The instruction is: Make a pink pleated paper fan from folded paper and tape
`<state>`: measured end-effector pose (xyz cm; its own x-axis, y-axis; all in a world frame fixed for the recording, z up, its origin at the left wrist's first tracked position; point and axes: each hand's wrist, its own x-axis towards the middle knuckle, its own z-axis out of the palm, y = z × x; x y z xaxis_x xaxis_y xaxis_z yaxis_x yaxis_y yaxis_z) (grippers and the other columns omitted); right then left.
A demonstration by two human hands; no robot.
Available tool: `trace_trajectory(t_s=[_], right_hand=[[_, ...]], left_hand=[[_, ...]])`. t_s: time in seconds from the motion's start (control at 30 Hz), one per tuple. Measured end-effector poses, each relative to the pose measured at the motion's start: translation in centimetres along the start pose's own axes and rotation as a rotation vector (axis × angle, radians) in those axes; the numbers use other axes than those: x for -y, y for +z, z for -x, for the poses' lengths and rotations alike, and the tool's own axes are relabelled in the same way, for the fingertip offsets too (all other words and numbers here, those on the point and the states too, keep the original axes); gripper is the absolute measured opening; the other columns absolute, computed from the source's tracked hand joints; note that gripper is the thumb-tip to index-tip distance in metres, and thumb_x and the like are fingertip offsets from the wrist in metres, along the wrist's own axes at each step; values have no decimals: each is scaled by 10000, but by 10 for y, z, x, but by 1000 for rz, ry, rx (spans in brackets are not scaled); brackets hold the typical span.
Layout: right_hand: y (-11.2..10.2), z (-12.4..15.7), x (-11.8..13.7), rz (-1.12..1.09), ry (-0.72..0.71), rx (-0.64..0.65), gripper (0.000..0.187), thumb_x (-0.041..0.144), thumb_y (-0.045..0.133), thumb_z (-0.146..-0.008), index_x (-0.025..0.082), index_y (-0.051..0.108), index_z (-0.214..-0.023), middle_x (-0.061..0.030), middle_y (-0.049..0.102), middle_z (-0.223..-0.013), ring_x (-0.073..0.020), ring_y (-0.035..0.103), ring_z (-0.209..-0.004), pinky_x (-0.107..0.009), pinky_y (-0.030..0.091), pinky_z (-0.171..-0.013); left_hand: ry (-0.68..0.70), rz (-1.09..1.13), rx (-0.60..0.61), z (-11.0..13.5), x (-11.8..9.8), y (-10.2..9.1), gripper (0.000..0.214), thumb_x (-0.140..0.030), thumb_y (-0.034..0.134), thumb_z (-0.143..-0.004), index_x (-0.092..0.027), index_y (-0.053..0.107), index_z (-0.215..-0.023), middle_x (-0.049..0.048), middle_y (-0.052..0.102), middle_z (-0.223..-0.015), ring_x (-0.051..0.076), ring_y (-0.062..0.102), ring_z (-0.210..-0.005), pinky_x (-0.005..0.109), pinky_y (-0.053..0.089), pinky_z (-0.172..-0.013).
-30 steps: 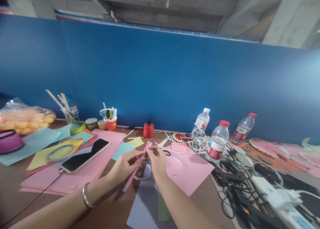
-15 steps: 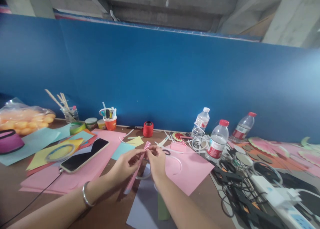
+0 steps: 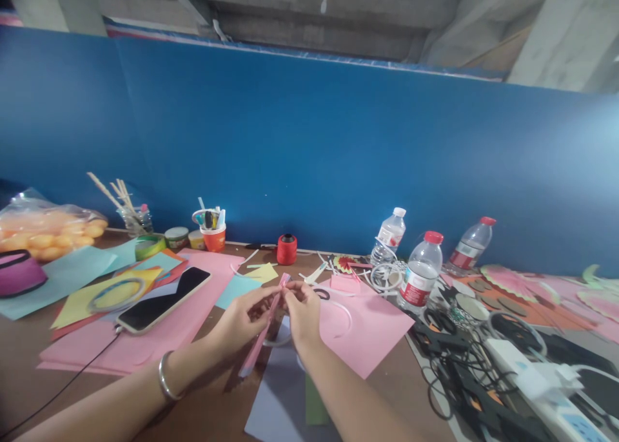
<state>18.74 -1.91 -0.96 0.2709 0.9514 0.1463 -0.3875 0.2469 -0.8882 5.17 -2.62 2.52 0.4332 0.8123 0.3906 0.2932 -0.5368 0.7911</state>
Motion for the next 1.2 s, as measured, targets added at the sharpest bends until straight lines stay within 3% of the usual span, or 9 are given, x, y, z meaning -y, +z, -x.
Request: trace_trajectory(t_s=[0.13, 0.27, 0.53, 0.73, 1.03, 1.2], right_hand=[[-2, -2, 0, 7, 2, 7, 199, 358, 602, -718, 159, 593, -727, 8, 593, -601, -119, 534, -515, -241, 435, -515], [-3, -3, 0, 71, 0, -2, 232, 370, 670, -666, 149, 599, -680, 22, 563, -565, -98, 490, -486, -215, 410, -482], [-6, -4, 2, 313, -97, -8, 277, 433, 604, -722, 160, 635, -754, -4, 610, -639, -141, 546, -573, -245, 439, -537], [-5, -4, 0, 196, -44, -2, 288, 432, 616, -713, 151, 629, -777, -15, 610, -648, -150, 560, -590, -251, 454, -542], [0, -4, 5, -111, 90, -16, 213, 333, 701, -643, 166, 570, -642, 47, 556, -543, -76, 478, -462, -193, 386, -465], [3, -4, 12, -219, 163, -19, 174, 252, 693, -623, 175, 603, -750, 44, 589, -603, -83, 527, -517, -187, 404, -489]], left_hand=[[4, -58, 4, 0, 1, 0, 383, -166, 476, -764, -219, 555, -1135, 42, 638, -917, 148, 577, -733, 258, 470, -651], [22, -120, 37, 0, 3, 1, 377, -128, 458, -759, -229, 569, -1105, 14, 616, -819, 125, 536, -650, 242, 447, -594], [0, -4, 30, 0, 12, 3, 385, -153, 470, -773, -219, 535, -1146, 29, 616, -912, 124, 549, -707, 240, 457, -632], [-5, 41, 24, 1, 14, 4, 408, -127, 475, -752, -210, 538, -1146, 35, 624, -958, 133, 563, -744, 240, 467, -644], [-40, 214, 78, 0, 10, 4, 468, -116, 493, -739, -207, 474, -1197, 48, 623, -1008, 152, 587, -805, 273, 484, -695], [-63, 251, 87, 0, 7, 4, 423, -108, 482, -733, -176, 447, -1150, 51, 618, -937, 158, 599, -828, 283, 484, -718]])
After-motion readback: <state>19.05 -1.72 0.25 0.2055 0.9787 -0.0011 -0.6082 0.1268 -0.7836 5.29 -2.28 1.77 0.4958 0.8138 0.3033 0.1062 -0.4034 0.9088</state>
